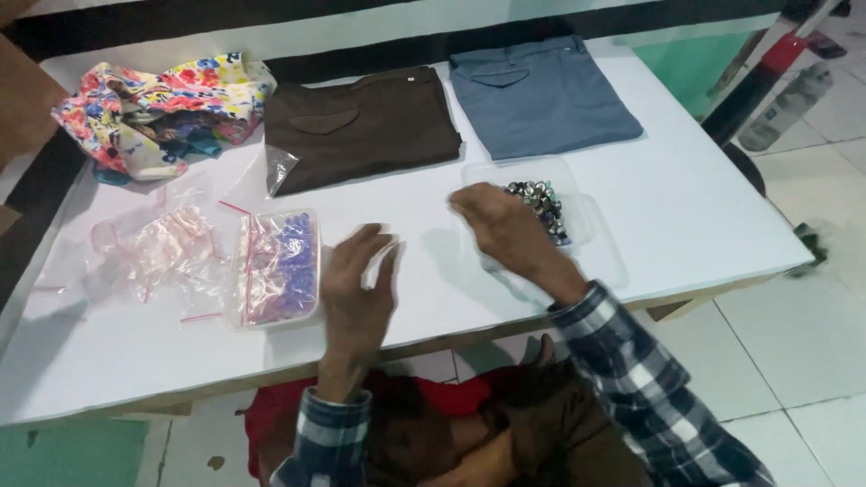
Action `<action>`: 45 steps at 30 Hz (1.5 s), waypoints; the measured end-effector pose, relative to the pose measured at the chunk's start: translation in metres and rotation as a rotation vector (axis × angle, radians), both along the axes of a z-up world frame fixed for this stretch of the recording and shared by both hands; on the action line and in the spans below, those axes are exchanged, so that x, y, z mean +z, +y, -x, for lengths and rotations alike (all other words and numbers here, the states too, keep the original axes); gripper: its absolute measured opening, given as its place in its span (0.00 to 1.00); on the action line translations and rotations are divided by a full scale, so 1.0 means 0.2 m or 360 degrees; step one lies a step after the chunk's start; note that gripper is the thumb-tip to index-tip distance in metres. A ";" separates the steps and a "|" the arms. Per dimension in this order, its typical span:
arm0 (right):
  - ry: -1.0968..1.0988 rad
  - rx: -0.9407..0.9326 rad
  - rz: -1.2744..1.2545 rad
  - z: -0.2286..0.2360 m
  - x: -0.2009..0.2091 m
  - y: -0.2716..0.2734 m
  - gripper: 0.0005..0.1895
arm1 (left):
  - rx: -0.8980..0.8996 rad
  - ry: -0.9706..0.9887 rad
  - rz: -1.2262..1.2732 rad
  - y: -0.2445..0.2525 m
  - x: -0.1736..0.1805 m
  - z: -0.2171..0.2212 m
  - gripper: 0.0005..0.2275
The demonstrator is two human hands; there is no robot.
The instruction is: The person picks small purple beads from a table and places them into clear plastic bags. They then seal the bags and place them into a container. The person repeats this process multiple times.
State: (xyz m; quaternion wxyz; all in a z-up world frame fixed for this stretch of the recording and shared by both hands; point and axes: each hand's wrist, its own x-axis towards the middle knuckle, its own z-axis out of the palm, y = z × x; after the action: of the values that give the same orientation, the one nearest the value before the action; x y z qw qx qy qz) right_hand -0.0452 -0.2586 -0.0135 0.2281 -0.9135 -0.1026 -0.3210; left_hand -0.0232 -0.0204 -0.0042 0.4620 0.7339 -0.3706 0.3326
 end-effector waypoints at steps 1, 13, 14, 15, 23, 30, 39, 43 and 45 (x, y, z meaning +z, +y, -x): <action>-0.0002 0.0005 0.0015 0.01 0.08 -0.11 0.09 | 0.0005 -0.0002 0.0015 -0.13 0.01 -0.02 0.07; 0.1719 -0.0435 0.0481 -0.03 -0.02 -0.48 0.18 | -0.0425 0.0679 -0.1806 -1.04 -0.27 -0.36 0.08; 0.1646 -0.0449 0.0481 -0.06 -0.10 -0.51 0.18 | -0.0356 0.0566 -0.1836 -1.08 -0.36 -0.39 0.09; 0.1573 -0.0463 0.0481 -0.08 -0.18 -0.53 0.18 | -0.0287 0.0453 -0.1864 -1.11 -0.45 -0.43 0.11; 0.1373 -0.0346 0.0052 0.06 -0.02 -0.47 0.16 | -0.0364 0.0712 -0.1541 -0.96 -0.15 -0.23 0.05; 0.1021 -0.0256 -0.0229 0.09 0.00 -0.48 0.18 | -0.0528 0.0920 -0.1269 -0.92 -0.10 -0.23 0.07; 0.1337 -0.0384 0.0067 0.12 0.12 -0.38 0.16 | -0.0524 0.0868 -0.1463 -0.94 -0.09 -0.20 0.07; 0.1331 -0.0397 0.0111 0.06 0.04 -0.43 0.16 | -0.0476 0.0814 -0.1473 -0.95 -0.10 -0.24 0.08; 0.1367 -0.0425 0.0093 0.07 0.04 -0.42 0.17 | -0.0610 0.0925 -0.1485 -0.98 -0.16 -0.27 0.10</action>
State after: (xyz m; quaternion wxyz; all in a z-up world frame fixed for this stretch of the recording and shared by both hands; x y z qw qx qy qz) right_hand -0.0590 -0.3417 -0.0054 0.1808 -0.9751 0.1111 0.0637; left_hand 0.0310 -0.2156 -0.0365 0.2245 0.8408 -0.4622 -0.1705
